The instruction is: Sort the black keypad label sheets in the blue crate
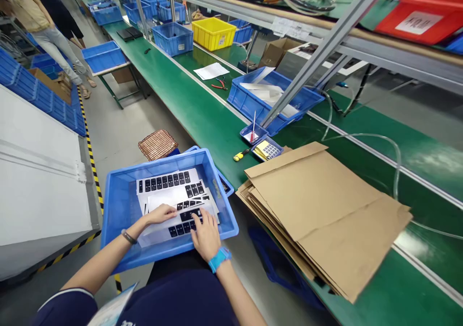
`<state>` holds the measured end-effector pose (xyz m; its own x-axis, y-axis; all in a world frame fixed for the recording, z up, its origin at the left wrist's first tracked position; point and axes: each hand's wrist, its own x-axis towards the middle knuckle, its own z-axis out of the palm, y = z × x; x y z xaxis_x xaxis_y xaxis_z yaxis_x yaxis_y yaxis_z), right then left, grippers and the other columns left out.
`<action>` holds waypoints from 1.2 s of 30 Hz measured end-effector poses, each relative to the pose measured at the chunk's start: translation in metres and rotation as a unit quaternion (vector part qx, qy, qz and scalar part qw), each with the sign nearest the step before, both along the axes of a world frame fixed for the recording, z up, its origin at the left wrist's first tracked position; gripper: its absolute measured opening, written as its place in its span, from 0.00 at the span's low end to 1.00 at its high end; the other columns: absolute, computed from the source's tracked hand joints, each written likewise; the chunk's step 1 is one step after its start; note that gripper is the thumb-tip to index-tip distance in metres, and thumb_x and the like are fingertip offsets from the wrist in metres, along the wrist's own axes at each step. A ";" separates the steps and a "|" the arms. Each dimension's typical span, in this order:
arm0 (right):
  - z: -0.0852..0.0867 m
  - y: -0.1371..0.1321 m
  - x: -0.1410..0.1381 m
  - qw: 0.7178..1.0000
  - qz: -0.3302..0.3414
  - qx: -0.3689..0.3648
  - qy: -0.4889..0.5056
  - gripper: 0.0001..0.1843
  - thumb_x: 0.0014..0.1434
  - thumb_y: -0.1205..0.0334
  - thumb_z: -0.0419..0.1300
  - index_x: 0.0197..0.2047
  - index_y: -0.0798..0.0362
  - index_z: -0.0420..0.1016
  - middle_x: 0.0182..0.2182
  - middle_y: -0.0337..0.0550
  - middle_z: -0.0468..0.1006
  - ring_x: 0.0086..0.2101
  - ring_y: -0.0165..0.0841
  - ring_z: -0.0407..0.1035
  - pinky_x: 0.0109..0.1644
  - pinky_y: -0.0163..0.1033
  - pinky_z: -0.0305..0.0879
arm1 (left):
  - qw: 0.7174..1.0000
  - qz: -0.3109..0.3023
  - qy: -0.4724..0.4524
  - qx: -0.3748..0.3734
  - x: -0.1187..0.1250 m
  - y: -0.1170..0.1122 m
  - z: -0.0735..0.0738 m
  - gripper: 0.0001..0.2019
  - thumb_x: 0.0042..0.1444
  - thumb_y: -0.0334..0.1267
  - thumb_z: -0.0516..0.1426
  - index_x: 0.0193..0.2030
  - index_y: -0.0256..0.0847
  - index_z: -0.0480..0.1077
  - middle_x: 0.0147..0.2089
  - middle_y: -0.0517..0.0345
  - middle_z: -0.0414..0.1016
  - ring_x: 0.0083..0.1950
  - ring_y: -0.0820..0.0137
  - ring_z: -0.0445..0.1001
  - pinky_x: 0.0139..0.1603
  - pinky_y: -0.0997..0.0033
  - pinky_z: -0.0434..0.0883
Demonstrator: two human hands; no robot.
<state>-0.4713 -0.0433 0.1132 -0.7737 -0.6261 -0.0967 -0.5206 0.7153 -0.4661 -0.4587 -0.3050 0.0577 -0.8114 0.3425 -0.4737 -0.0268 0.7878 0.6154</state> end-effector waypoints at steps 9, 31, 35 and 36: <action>0.006 0.050 -0.036 0.968 -0.152 -0.201 0.015 0.15 0.66 0.59 0.50 0.50 0.50 0.74 0.51 0.53 0.72 0.53 0.44 0.68 0.58 0.50 0.65 | 0.985 0.130 0.031 -0.108 -0.004 -0.003 -0.010 0.24 0.59 0.50 0.59 0.56 0.37 0.67 0.49 0.48 0.76 0.49 0.61 0.74 0.51 0.55 0.70; -0.018 0.053 -0.047 0.982 -0.183 0.003 0.046 0.35 0.64 0.60 0.49 0.72 0.52 0.46 0.51 0.53 0.71 0.48 0.46 0.70 0.44 0.46 0.72 | 0.992 0.040 -0.040 -0.114 -0.019 0.003 -0.014 0.15 0.62 0.48 0.58 0.42 0.36 0.72 0.41 0.55 0.75 0.42 0.66 0.75 0.47 0.59 0.73; -0.019 0.053 -0.047 0.981 -0.190 -0.004 0.044 0.34 0.64 0.59 0.49 0.72 0.50 0.46 0.52 0.52 0.71 0.48 0.46 0.70 0.45 0.46 0.72 | 0.988 0.066 -0.046 -0.132 -0.024 -0.007 -0.015 0.18 0.59 0.50 0.60 0.46 0.36 0.72 0.46 0.51 0.75 0.47 0.63 0.74 0.50 0.56 0.72; -0.019 0.053 -0.047 0.981 -0.190 -0.003 0.042 0.34 0.64 0.59 0.49 0.72 0.50 0.46 0.51 0.52 0.71 0.48 0.46 0.70 0.45 0.46 0.71 | 0.987 0.074 -0.044 -0.133 -0.025 -0.008 -0.016 0.20 0.59 0.50 0.60 0.49 0.36 0.71 0.48 0.50 0.75 0.48 0.62 0.74 0.51 0.55 0.71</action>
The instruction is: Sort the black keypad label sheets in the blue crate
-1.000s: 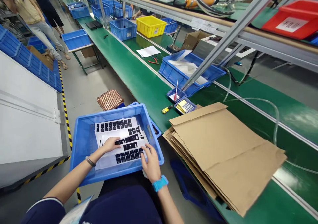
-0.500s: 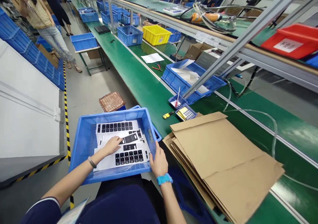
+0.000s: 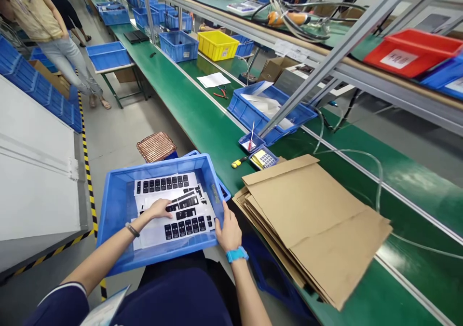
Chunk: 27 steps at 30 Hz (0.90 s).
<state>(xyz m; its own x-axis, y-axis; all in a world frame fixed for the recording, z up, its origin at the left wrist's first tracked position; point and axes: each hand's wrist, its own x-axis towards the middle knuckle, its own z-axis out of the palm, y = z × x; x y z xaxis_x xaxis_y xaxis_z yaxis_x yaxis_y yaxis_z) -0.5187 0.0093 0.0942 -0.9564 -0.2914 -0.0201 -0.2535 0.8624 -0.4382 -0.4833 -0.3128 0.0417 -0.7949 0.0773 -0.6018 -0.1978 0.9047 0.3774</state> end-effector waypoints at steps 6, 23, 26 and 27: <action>0.001 -0.002 0.000 1.000 -0.010 0.010 -0.010 0.34 0.64 0.59 0.48 0.71 0.53 0.48 0.53 0.53 0.71 0.49 0.46 0.70 0.44 0.45 0.71 | 1.000 0.019 0.016 0.011 0.001 -0.005 -0.002 0.28 0.56 0.53 0.62 0.57 0.37 0.68 0.54 0.46 0.74 0.53 0.58 0.73 0.54 0.52 0.70; 0.004 -0.005 0.000 1.000 -0.020 0.017 -0.003 0.34 0.63 0.60 0.51 0.71 0.52 0.49 0.53 0.52 0.71 0.48 0.45 0.71 0.44 0.44 0.72 | 0.999 -0.005 0.026 0.039 0.010 0.022 0.007 0.15 0.62 0.43 0.58 0.52 0.36 0.69 0.51 0.50 0.72 0.50 0.62 0.73 0.52 0.53 0.71; 0.003 -0.004 0.001 1.000 -0.021 0.019 0.000 0.34 0.63 0.61 0.51 0.71 0.51 0.50 0.52 0.52 0.71 0.47 0.45 0.71 0.43 0.44 0.72 | 0.997 -0.017 -0.004 0.070 0.003 0.013 0.003 0.12 0.64 0.44 0.57 0.45 0.36 0.72 0.44 0.54 0.75 0.44 0.66 0.75 0.49 0.58 0.73; 0.003 -0.004 0.001 1.000 -0.022 0.020 0.001 0.34 0.63 0.61 0.51 0.71 0.51 0.50 0.52 0.51 0.72 0.47 0.45 0.71 0.43 0.44 0.72 | 0.997 -0.015 -0.008 0.075 0.001 0.010 0.002 0.12 0.63 0.44 0.57 0.44 0.36 0.72 0.43 0.54 0.75 0.44 0.66 0.75 0.49 0.58 0.73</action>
<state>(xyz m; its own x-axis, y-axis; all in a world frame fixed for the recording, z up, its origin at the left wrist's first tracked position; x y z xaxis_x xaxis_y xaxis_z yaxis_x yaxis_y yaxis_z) -0.5178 0.0050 0.0969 -0.9682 -0.2484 -0.0295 -0.2160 0.8895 -0.4028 -0.4819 -0.3025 0.0433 -0.7816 0.1911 -0.5937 -0.1781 0.8439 0.5061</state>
